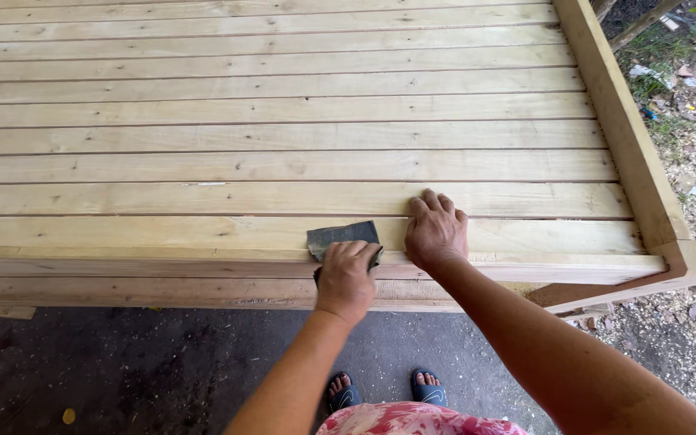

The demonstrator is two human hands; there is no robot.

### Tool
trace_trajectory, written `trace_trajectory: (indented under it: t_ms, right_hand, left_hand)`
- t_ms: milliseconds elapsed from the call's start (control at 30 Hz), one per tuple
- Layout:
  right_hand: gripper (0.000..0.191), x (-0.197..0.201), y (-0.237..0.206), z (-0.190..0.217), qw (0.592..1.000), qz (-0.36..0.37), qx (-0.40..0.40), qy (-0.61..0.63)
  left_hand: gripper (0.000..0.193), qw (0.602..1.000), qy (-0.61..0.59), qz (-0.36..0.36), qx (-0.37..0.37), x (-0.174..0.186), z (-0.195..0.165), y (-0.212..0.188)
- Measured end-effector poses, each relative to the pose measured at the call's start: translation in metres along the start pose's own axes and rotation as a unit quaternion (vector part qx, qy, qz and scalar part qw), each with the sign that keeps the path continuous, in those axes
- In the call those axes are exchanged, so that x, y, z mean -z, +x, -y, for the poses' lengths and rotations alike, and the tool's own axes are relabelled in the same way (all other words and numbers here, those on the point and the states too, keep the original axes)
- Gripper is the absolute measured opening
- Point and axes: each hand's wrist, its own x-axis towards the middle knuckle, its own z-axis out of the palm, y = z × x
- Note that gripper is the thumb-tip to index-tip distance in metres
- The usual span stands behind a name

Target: The person sands the slatted surface of a large wooden frame by hand, rubbing a piece of sandpaper back and forth across the planks while steadying the wood with the other hand. They work progressively along the boards and around the frame edges, repositioning the sandpaper as they cover new sections.

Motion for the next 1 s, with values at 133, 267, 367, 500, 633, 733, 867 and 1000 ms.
trace_trajectory:
  t_ms: [133, 267, 367, 500, 633, 733, 867, 1000]
  right_hand:
    - [0.044, -0.003, 0.002, -0.003, 1.000, 0.008, 0.002, 0.008]
    - [0.044, -0.005, 0.005, -0.007, 1.000, 0.014, -0.003, 0.012]
    - [0.042, -0.009, 0.004, -0.009, 0.999, 0.013, 0.003, 0.037]
    - [0.036, -0.018, 0.012, -0.029, 0.995, 0.018, -0.005, 0.101]
    - [0.035, -0.015, 0.036, -0.098, 0.970, -0.008, -0.043, 0.240]
    - [0.030, 0.001, 0.042, -0.177, 0.975, -0.087, -0.061, 0.193]
    - [0.029, 0.025, 0.036, -0.256, 0.974, -0.169, -0.047, 0.145]
    - [0.028, 0.028, 0.029, -0.275, 0.973, -0.181, -0.026, 0.140]
  left_hand:
    - [0.026, 0.995, 0.035, 0.035, 0.088, 0.071, 0.072, -0.015]
    - [0.030, 0.981, 0.173, -0.026, 0.084, 0.105, 0.104, -0.029]
    - [0.030, 0.988, 0.093, -0.040, 0.121, 0.056, 0.045, -0.020]
    - [0.051, 1.000, -0.006, -0.004, 0.009, -0.017, -0.052, 0.001]
    - [0.052, 1.000, 0.002, 0.015, 0.003, 0.021, -0.010, -0.003]
    - [0.045, 0.996, 0.066, 0.012, 0.059, 0.062, 0.048, -0.025]
    - [0.075, 0.989, 0.125, -0.062, 0.047, 0.034, 0.028, -0.030]
    - [0.070, 0.998, 0.000, -0.035, -0.046, -0.057, -0.080, -0.002]
